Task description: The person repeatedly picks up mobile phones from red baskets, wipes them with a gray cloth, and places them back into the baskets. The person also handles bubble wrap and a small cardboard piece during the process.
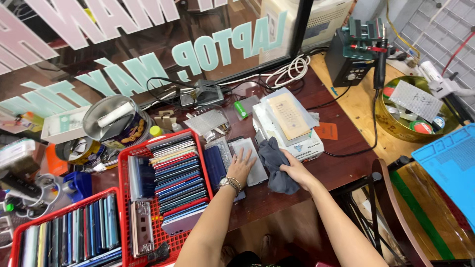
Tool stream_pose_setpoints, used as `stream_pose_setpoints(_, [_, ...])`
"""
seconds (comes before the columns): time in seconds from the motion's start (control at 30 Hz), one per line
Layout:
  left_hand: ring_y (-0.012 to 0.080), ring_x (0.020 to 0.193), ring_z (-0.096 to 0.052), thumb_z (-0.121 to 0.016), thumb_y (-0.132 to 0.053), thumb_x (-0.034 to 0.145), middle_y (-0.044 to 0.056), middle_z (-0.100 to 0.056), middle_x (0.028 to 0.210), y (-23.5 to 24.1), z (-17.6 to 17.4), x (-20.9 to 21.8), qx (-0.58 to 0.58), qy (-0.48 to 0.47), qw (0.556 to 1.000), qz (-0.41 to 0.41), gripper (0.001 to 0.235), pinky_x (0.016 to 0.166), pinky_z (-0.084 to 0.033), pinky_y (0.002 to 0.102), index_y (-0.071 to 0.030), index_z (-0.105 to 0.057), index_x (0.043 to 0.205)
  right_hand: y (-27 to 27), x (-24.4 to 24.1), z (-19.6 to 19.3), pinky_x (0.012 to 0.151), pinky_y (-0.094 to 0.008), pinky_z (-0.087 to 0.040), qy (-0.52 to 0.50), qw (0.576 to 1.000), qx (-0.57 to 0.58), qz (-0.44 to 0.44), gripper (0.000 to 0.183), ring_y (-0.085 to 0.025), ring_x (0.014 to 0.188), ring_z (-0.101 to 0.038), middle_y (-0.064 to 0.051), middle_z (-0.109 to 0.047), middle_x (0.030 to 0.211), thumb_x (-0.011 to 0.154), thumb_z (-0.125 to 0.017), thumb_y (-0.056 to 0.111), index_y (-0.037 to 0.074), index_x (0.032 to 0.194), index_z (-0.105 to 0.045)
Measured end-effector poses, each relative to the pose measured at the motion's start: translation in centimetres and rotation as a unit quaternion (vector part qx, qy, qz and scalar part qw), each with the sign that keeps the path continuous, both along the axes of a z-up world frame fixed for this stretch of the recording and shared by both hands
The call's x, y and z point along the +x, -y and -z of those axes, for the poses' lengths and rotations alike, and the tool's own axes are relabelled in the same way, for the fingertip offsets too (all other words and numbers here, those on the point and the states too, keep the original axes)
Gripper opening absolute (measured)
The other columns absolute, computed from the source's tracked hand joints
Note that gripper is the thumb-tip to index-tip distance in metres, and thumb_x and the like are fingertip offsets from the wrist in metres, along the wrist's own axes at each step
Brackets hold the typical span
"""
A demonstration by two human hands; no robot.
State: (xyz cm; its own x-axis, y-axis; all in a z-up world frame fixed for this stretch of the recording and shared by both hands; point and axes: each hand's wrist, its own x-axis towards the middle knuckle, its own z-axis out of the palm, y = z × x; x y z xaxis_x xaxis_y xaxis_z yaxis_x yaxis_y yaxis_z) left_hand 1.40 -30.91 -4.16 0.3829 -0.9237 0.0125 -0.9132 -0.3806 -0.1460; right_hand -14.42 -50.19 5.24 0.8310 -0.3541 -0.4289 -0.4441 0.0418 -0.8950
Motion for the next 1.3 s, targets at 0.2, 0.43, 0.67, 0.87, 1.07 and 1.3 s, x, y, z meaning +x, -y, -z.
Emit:
stream_pose_setpoints(0.2, [0.0376, 0.147, -0.032, -0.071, -0.016, 0.081, 0.014, -0.032, 0.162, 0.2, -1.3, -0.1, 0.103, -0.117, 0.987, 0.021, 0.081, 0.116, -0.033, 0.047, -0.021, -0.041, 0.155, 0.3, 0.0, -1.1, 0.105, -0.03, -0.045, 0.011, 0.998, 0.059, 0.003, 0.074, -0.019, 0.128, -0.056, -0.012, -0.057, 0.146, 0.085, -0.058, 0.002, 0.017, 0.155, -0.04])
stream_pose_setpoints(0.43, [0.0274, 0.118, -0.061, -0.064, -0.013, 0.092, 0.01, -0.063, 0.127, -1.2, -0.6, -0.3, 0.027, -0.068, 0.983, 0.166, 0.035, 0.102, -0.047, 0.04, -0.012, -0.065, 0.128, -0.1, -0.3, -1.6, 0.1, -0.031, -0.048, 0.016, 0.994, 0.102, 0.027, 0.073, -0.019, 0.122, -0.059, -0.012, -0.059, 0.143, 0.086, -0.056, 0.002, 0.017, 0.155, -0.041])
stream_pose_setpoints(0.67, [0.0282, 0.095, -0.068, -0.063, -0.011, 0.088, 0.013, -0.068, 0.104, -1.2, -5.5, 0.0, -0.166, -0.116, 0.977, 0.072, 0.032, 0.084, -0.056, 0.04, -0.006, -0.059, 0.119, 0.4, -2.0, -2.9, 0.095, -0.034, -0.052, 0.047, 0.969, 0.19, 0.15, 0.073, -0.019, 0.116, -0.062, -0.01, -0.058, 0.139, 0.088, -0.052, 0.004, 0.02, 0.157, -0.035])
stream_pose_setpoints(0.87, [0.0118, 0.069, -0.06, -0.051, -0.015, 0.098, 0.001, -0.061, 0.084, -3.1, -7.1, 2.4, -0.493, -0.553, 0.623, -0.252, 0.014, 0.059, -0.052, 0.026, -0.01, -0.053, 0.111, -3.7, -0.1, -1.8, 0.101, -0.036, -0.049, 0.202, 0.964, 0.001, 0.174, 0.071, -0.024, 0.121, -0.061, -0.014, -0.061, 0.14, 0.085, -0.058, 0.003, 0.011, 0.153, -0.045])
stream_pose_setpoints(1.07, [0.0102, 0.066, -0.048, -0.048, -0.016, 0.103, 0.001, -0.052, 0.087, -7.3, -4.8, 2.6, -0.588, -0.638, 0.4, -0.296, 0.017, 0.057, -0.047, 0.028, -0.009, -0.049, 0.119, -10.1, 3.5, 0.8, 0.115, -0.041, -0.04, 0.176, 0.918, -0.345, 0.08, 0.07, -0.035, 0.136, -0.049, -0.02, -0.054, 0.142, 0.083, -0.066, 0.009, 0.011, 0.151, -0.048])
stream_pose_setpoints(1.3, [0.0252, 0.113, -0.064, -0.035, -0.008, 0.102, 0.013, -0.059, 0.132, -16.1, -7.9, 3.0, -0.661, -0.645, 0.318, -0.216, 0.045, 0.09, -0.059, 0.046, -0.01, -0.044, 0.145, -11.6, 3.5, 3.6, 0.108, -0.053, -0.033, 0.115, 0.891, -0.438, 0.031, 0.075, -0.048, 0.132, -0.038, -0.03, -0.041, 0.146, 0.076, -0.082, 0.022, 0.006, 0.142, -0.05])
